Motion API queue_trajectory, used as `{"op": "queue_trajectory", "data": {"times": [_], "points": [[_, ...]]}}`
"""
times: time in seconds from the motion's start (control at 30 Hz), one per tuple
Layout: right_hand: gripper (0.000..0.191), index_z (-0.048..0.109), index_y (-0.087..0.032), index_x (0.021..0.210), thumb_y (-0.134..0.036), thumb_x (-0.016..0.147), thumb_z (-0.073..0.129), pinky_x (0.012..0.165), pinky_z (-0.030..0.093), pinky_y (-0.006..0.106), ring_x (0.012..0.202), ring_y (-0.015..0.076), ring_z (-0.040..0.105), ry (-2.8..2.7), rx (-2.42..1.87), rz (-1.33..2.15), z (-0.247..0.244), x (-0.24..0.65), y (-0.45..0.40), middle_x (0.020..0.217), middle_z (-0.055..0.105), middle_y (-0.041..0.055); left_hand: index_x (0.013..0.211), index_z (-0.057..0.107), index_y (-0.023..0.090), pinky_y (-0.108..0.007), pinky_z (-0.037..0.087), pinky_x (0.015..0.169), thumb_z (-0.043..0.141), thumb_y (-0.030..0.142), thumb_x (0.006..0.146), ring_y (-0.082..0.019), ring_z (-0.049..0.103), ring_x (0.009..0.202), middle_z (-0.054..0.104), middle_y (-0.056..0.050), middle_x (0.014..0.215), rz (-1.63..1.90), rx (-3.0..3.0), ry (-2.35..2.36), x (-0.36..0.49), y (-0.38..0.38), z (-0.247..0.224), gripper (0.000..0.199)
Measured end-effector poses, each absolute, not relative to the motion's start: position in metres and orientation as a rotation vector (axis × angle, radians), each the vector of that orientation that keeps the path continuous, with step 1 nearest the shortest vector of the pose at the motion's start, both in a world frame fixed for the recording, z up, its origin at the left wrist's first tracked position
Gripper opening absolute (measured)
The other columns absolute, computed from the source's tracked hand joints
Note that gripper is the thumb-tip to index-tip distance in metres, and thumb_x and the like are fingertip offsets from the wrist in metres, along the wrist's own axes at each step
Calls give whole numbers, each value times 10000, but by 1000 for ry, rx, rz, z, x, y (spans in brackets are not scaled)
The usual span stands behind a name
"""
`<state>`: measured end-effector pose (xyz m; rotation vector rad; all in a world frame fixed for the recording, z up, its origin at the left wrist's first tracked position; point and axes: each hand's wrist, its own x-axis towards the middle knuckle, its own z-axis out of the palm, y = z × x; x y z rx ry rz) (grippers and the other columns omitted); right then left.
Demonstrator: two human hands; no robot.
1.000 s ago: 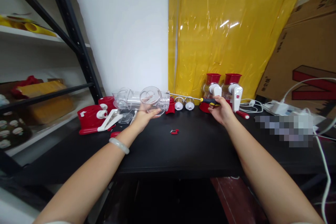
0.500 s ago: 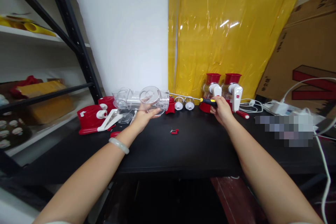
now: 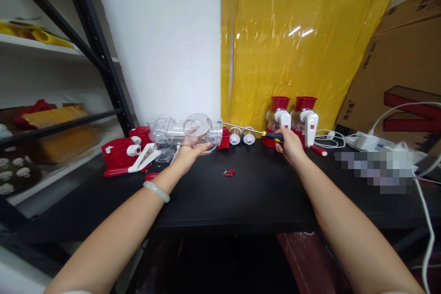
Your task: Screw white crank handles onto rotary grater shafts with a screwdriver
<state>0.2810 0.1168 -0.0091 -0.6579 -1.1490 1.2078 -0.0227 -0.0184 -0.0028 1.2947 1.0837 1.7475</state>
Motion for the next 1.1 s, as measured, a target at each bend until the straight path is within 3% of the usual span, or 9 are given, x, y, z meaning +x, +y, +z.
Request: {"op": "queue_trajectory", "data": {"times": [0.13,0.23,0.33,0.4,0.47,0.57,0.63,0.77,1.1], "points": [[388,530,-225,781,-365,607,847,430,373,180,473,58,476,-1045,-477,1260,-8,281,117,648,575,-64,1376,404,313,-325,618,688,896,333,571,-171,722,827,606,-103,1363,1742,1294,1083,-22,-19,-2,944],[394,569,-253,857,-176,558,813,532,452,190,654,85,579,-990,-389,1349,-5,285,113,778,606,-58,1378,407,318,-324,616,684,895,315,577,-177,724,830,609,-104,1361,1740,1294,1082,-21,-19,-3,938],[403,575,-266,870,-99,547,748,622,501,216,764,99,615,-993,-341,1391,-3,288,110,855,627,-49,1370,415,320,-319,617,682,890,317,586,-179,725,835,610,-103,1360,1734,1297,1085,-22,-18,-4,916],[329,579,-257,841,-151,577,744,645,524,241,785,116,630,-1000,-338,1394,-3,288,110,861,642,-38,1365,415,316,-320,618,688,885,331,593,-182,725,845,603,-106,1366,1730,1302,1084,-22,-18,-5,903],[222,578,-235,781,-306,653,744,582,519,256,703,131,628,-1008,-395,1374,-4,286,112,782,637,-19,1363,413,315,-326,619,692,881,342,594,-182,726,849,581,-108,1390,1736,1299,1082,-23,-18,-5,900],[334,563,-207,706,-499,719,725,418,404,220,499,108,530,-1059,-549,1281,-7,282,117,592,552,-18,1360,411,314,-331,617,689,886,345,579,-175,723,847,563,-107,1405,1754,1289,1091,-24,-18,-3,915],[361,554,-200,690,-488,693,772,386,348,190,470,83,487,-1084,-579,1215,-10,280,120,570,524,-31,1358,411,303,-330,616,692,890,348,572,-169,717,840,578,-108,1387,1756,1286,1095,-23,-19,-2,922],[326,529,-202,699,-374,654,803,420,384,163,543,66,515,-991,-528,1162,-12,282,128,682,566,-36,1350,423,294,-329,614,685,901,353,553,-196,717,881,592,-114,1380,1754,1291,1097,-22,-19,-3,931],[259,470,-226,664,-334,716,700,357,353,178,431,73,443,-898,-639,949,-12,289,137,541,466,-63,1327,457,288,-382,623,695,905,328,536,-223,720,891,619,-124,1323,1686,1318,1180,-26,-20,2,910]]}}
